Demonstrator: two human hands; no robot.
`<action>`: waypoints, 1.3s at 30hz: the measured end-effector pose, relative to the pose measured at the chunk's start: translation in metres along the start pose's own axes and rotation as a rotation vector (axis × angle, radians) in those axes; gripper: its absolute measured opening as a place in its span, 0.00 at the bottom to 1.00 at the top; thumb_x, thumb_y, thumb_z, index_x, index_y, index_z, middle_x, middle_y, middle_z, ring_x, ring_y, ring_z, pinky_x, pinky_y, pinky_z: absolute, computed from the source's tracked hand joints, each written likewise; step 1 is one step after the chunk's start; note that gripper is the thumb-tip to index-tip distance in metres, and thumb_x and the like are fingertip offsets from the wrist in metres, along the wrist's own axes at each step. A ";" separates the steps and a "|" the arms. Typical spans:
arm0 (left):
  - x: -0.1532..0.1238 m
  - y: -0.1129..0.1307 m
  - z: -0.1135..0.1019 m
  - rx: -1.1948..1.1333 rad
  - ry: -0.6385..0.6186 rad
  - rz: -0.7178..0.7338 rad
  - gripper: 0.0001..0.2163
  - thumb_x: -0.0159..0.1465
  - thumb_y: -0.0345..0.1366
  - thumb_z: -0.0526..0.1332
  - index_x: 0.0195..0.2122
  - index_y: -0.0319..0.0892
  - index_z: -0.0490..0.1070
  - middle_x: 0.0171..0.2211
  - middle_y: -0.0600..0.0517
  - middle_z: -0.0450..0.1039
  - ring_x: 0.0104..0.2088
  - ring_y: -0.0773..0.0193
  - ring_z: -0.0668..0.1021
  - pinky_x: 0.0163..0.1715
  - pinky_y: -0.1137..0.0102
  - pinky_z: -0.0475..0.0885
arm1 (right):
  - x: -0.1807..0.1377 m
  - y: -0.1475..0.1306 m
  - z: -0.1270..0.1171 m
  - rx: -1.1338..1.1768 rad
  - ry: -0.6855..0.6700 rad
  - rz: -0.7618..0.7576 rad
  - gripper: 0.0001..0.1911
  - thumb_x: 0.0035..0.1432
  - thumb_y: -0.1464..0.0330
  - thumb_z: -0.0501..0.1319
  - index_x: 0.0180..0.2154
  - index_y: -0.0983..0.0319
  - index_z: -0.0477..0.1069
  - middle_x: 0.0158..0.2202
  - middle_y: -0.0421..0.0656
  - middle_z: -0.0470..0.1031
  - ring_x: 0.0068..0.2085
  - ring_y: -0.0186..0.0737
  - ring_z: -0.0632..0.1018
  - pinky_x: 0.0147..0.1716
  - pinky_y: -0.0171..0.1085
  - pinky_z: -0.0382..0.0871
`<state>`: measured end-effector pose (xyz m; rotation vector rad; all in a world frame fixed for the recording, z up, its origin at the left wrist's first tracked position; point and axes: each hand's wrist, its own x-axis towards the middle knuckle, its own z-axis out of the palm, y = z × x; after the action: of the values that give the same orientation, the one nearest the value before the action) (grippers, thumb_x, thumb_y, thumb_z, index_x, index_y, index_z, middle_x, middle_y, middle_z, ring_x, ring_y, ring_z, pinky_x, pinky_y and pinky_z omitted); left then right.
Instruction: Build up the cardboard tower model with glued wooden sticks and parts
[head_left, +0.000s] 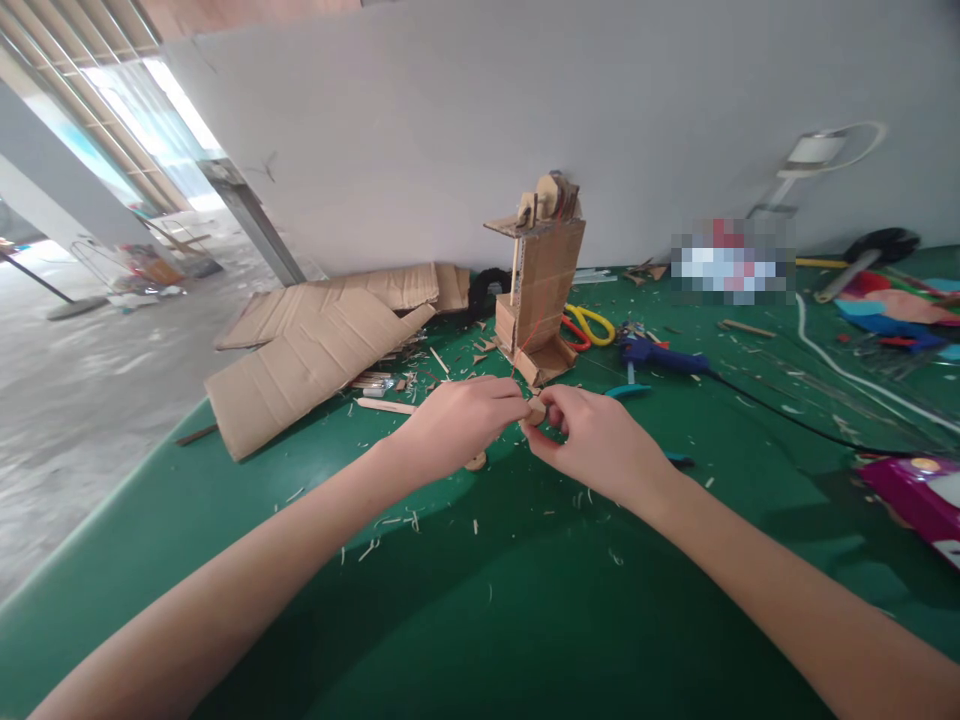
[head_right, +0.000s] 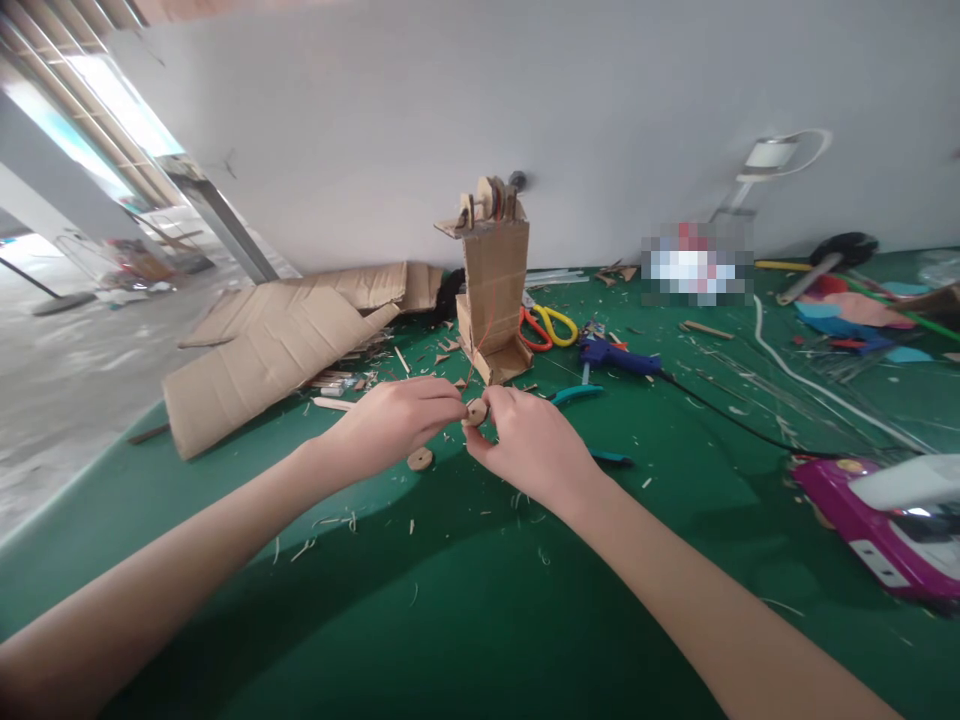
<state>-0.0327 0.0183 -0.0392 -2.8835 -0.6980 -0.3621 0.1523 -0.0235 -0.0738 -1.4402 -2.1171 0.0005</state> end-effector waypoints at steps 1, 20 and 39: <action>0.000 -0.001 -0.001 -0.031 -0.001 0.005 0.11 0.65 0.28 0.50 0.36 0.43 0.71 0.32 0.52 0.70 0.34 0.67 0.73 0.30 0.74 0.68 | 0.000 0.000 0.000 0.020 -0.008 0.012 0.06 0.54 0.65 0.57 0.32 0.61 0.65 0.27 0.41 0.70 0.27 0.37 0.72 0.25 0.37 0.63; 0.003 -0.020 0.007 -0.771 0.071 -0.305 0.06 0.62 0.33 0.56 0.35 0.40 0.72 0.32 0.52 0.74 0.30 0.70 0.74 0.31 0.73 0.70 | 0.002 -0.002 -0.011 0.190 0.017 0.040 0.21 0.52 0.59 0.60 0.46 0.61 0.65 0.41 0.48 0.72 0.39 0.45 0.74 0.32 0.40 0.69; 0.002 -0.017 0.025 -1.478 0.136 -0.476 0.09 0.56 0.39 0.64 0.33 0.39 0.71 0.24 0.56 0.69 0.23 0.75 0.69 0.24 0.76 0.66 | -0.002 -0.004 -0.008 0.301 0.224 -0.152 0.16 0.59 0.67 0.57 0.50 0.61 0.64 0.39 0.46 0.72 0.37 0.38 0.74 0.36 0.39 0.73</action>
<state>-0.0342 0.0393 -0.0608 -3.7429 -1.5839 -1.7481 0.1530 -0.0290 -0.0667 -1.0514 -1.9413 0.0921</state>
